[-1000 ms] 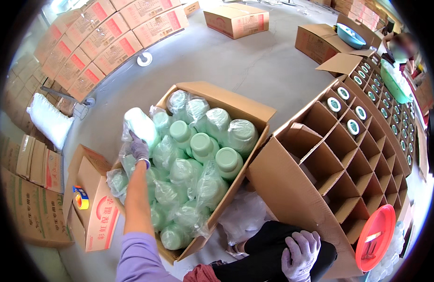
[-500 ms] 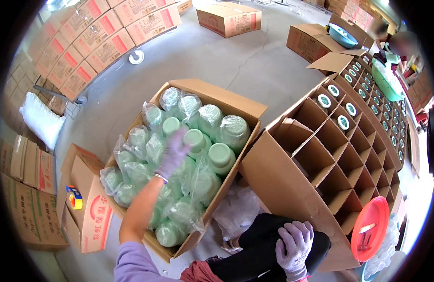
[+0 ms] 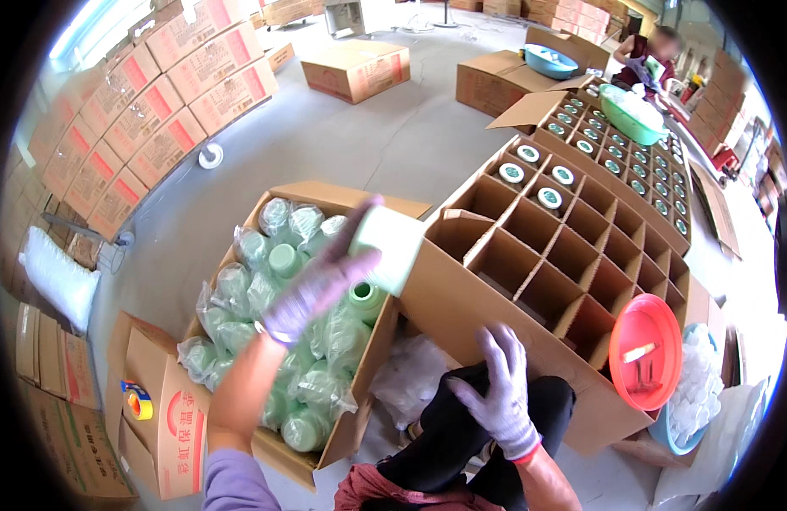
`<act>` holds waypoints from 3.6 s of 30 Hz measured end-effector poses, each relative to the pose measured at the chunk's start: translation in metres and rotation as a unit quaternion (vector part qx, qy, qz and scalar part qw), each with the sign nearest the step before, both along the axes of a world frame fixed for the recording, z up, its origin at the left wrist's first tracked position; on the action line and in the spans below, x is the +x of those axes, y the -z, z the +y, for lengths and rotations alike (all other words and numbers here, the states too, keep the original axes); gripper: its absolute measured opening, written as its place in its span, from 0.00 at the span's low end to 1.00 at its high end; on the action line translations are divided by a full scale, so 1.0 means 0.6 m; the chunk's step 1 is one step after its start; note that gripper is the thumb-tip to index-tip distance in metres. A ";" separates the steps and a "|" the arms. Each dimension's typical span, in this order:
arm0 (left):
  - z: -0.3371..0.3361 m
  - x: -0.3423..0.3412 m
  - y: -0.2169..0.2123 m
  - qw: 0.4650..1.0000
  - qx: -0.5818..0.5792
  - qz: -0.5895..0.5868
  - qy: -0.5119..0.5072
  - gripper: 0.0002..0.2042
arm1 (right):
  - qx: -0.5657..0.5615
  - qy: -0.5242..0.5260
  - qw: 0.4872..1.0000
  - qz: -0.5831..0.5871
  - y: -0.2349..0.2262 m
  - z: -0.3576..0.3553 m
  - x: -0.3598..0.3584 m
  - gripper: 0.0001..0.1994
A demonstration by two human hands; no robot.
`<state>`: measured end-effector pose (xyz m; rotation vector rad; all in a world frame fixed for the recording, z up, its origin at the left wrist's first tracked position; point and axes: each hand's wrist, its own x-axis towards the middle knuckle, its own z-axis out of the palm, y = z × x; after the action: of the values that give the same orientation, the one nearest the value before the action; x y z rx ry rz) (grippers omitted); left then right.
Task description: The person assembles light green kettles by inserting a black rubber seal into the opening, screwing on the lid, and inserting a wooden stick. They then wrap each assembled kettle in a plastic bag and place it into a cardboard box.
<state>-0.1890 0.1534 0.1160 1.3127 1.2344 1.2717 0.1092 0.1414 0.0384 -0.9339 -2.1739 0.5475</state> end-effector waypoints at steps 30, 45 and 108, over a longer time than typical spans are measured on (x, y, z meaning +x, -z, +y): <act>-0.028 -0.109 0.195 0.848 0.127 0.406 -0.315 0.12 | -0.124 0.430 0.863 -0.235 0.003 0.154 0.511 0.17; 0.018 0.193 -0.017 0.926 0.267 0.259 0.072 0.30 | -0.250 0.509 0.814 0.124 0.042 0.214 0.517 0.16; -0.070 0.337 -0.024 0.578 0.566 0.582 -0.082 0.32 | 0.048 0.097 0.992 0.057 -0.117 -0.127 0.188 0.04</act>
<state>0.0133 0.1116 0.1304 3.4551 1.2774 1.2970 0.2222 0.0651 0.1088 -1.0221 -1.9643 0.3880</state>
